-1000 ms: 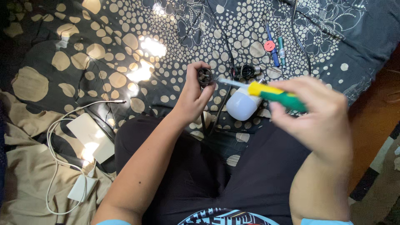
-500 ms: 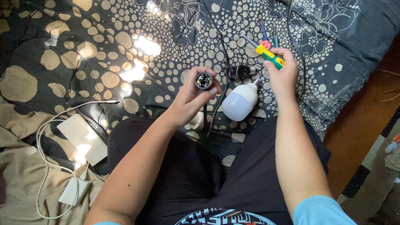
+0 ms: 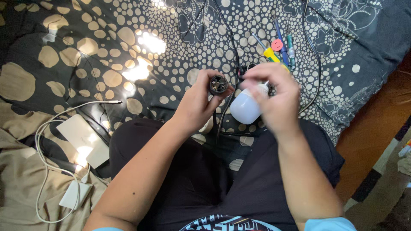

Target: The person sits on a bed and repairs a lamp bulb holder. They unscrew the socket housing with a screwdriver, pull apart the holder and its cord, and work on the internal contacts and wiring by hand.

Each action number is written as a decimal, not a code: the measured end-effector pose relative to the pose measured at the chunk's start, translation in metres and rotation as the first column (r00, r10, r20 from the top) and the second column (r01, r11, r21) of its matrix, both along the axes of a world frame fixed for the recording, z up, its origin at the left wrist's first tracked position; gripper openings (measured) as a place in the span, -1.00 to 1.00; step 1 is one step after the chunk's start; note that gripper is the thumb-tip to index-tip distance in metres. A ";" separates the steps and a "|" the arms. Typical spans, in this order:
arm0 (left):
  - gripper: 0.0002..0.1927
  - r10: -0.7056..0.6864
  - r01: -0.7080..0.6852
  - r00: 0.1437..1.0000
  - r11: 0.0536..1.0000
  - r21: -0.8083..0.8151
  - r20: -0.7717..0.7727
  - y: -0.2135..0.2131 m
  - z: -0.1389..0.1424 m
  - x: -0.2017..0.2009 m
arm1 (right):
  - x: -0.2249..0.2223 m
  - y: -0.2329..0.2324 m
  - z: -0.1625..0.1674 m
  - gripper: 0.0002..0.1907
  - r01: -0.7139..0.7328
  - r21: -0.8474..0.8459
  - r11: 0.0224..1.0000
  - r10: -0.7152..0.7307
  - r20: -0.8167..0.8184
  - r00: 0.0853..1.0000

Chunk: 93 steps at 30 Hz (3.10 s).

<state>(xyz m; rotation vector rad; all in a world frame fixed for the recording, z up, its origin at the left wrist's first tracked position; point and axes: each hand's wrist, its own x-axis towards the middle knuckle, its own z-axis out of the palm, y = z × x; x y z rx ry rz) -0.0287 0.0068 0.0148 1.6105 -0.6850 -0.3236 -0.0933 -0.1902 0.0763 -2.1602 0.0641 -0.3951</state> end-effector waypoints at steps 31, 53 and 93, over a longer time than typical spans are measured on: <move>-0.54 0.011 -0.033 0.988 0.989 0.142 0.152 0.001 0.003 -0.003 | -0.001 0.033 0.031 -0.78 -0.018 -0.014 1.000 0.016 -0.136 0.991; -0.67 -0.370 0.221 0.830 0.905 -0.363 -0.416 0.003 0.001 0.005 | -0.001 0.016 0.034 -0.79 -0.208 -0.154 0.966 0.220 0.067 0.973; -0.64 -0.179 0.250 0.922 0.952 0.174 -0.343 -0.007 0.011 -0.001 | 0.009 0.010 0.048 -0.72 -0.334 -0.714 0.615 0.466 -0.013 0.885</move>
